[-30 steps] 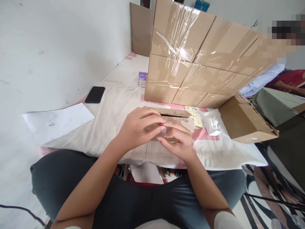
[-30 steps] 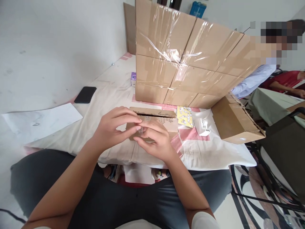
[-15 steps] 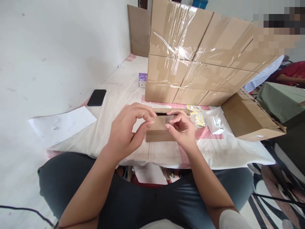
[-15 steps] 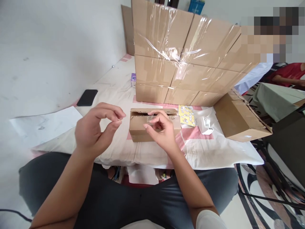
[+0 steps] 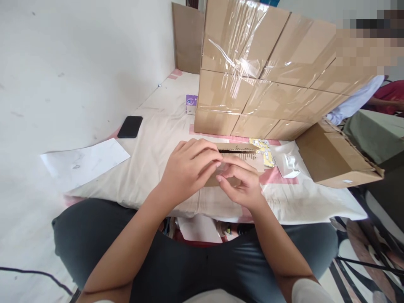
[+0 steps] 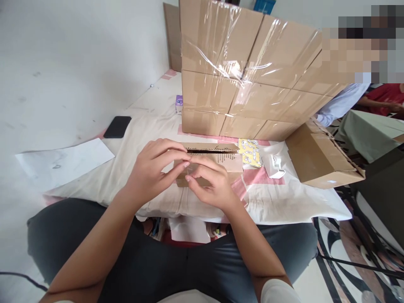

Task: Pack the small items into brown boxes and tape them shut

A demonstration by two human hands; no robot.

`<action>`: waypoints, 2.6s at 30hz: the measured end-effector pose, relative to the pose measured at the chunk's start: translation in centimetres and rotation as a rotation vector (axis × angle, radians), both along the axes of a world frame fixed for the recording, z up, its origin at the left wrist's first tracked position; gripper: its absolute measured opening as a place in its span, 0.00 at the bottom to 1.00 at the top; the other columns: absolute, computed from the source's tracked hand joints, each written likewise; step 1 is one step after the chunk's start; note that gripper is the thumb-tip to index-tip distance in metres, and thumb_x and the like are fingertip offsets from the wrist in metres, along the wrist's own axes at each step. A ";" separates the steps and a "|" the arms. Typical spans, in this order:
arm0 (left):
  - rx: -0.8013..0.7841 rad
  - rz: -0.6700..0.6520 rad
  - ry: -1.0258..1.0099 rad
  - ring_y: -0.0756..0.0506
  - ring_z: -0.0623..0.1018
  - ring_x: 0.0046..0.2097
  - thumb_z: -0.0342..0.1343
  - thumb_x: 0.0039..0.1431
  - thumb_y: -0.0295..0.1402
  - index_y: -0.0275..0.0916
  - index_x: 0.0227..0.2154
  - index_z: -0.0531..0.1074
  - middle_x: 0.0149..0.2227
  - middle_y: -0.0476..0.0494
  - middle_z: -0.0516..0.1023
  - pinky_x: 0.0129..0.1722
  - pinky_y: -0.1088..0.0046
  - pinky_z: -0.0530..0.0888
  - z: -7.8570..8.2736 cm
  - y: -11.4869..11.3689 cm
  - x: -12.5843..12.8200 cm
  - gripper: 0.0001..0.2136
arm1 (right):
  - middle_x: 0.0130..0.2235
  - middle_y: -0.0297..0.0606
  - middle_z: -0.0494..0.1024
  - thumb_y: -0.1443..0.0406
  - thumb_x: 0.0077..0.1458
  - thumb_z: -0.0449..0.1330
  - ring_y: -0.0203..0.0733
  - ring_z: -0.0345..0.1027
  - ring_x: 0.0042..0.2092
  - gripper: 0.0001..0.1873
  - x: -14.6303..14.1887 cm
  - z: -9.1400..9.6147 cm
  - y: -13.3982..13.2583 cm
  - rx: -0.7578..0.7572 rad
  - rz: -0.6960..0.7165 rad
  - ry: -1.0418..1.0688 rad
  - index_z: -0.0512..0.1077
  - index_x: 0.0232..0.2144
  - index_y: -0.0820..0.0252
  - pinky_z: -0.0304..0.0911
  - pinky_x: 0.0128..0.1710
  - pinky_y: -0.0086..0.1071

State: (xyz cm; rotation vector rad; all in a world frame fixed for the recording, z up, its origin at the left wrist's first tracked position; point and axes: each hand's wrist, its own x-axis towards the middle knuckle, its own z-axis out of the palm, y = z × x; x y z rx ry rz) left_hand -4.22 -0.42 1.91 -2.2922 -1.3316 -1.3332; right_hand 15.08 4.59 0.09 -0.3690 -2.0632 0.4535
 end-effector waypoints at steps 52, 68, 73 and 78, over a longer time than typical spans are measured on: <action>-0.395 0.200 -0.083 0.32 0.73 0.56 0.61 0.60 0.35 0.44 0.42 0.71 0.52 0.42 0.81 0.55 0.49 0.63 -3.1 4.0 -2.3 0.09 | 0.67 0.37 0.72 0.59 0.74 0.50 0.54 0.61 0.71 0.22 1.4 -1.1 2.9 0.095 -0.437 -0.713 0.74 0.62 0.54 0.57 0.68 0.54; -0.789 -0.030 -0.802 0.38 0.76 0.59 0.64 0.55 0.41 0.43 0.58 0.68 0.58 0.40 0.75 0.58 0.57 0.76 -6.2 6.4 -2.0 0.28 | 0.67 0.34 0.71 0.59 0.75 0.49 0.52 0.60 0.71 0.22 1.4 -1.2 2.7 0.114 -0.464 -0.744 0.74 0.63 0.53 0.57 0.68 0.51; -1.137 -0.312 -0.700 0.33 0.70 0.67 0.74 0.47 0.42 0.52 0.75 0.31 0.70 0.31 0.60 0.64 0.48 0.71 -4.9 5.2 -3.6 0.64 | 0.68 0.33 0.70 0.59 0.74 0.49 0.51 0.60 0.71 0.22 1.5 -1.0 2.6 0.113 -0.461 -0.749 0.73 0.64 0.52 0.56 0.69 0.51; -1.104 -0.333 -0.624 0.26 0.57 0.74 0.77 0.43 0.44 0.55 0.75 0.27 0.77 0.30 0.38 0.68 0.40 0.64 -5.4 5.2 -4.2 0.69 | 0.67 0.33 0.71 0.59 0.74 0.50 0.52 0.61 0.71 0.22 1.5 -1.4 2.8 0.103 -0.452 -0.711 0.73 0.63 0.51 0.56 0.68 0.52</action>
